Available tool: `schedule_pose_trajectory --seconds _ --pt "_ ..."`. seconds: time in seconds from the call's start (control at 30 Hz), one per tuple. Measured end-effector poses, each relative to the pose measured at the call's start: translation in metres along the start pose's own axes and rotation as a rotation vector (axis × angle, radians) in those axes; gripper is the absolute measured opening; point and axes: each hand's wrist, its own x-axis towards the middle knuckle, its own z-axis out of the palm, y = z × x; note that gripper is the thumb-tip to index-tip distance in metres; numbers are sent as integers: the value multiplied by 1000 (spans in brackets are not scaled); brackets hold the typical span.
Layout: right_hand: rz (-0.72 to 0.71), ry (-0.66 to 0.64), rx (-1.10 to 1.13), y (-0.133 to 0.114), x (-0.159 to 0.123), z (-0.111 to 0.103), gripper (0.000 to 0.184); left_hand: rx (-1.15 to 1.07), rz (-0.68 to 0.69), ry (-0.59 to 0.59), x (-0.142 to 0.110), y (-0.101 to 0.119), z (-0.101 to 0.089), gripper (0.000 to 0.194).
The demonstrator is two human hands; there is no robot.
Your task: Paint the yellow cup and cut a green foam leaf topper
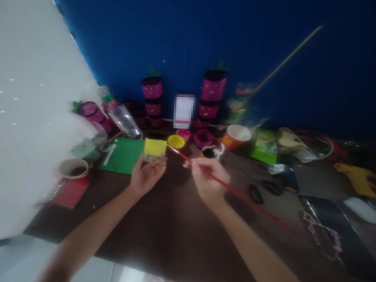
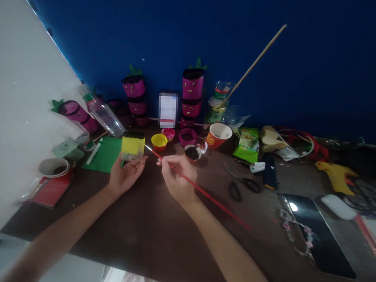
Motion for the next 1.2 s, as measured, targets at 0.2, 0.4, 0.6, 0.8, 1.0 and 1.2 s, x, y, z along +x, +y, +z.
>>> schedule_pose_trajectory --seconds 0.2,0.4,0.6,0.8,1.0,1.2 --pt "-10 -9 -58 0 0 1 3 6 -10 3 0 0 1 63" --pt "5 -115 -150 3 -4 -1 5 7 -1 23 -1 -1 3 62" --pt "-46 -218 -201 3 -9 -6 10 -19 43 16 -1 0 3 54" --pt "-111 -63 -176 3 -10 -4 7 22 24 29 -3 -2 5 64" --pt "-117 -34 -223 -2 -10 0 8 32 28 26 -3 -3 6 68" --pt "-164 -72 -243 -2 -10 -1 9 41 50 40 -4 -3 9 62"
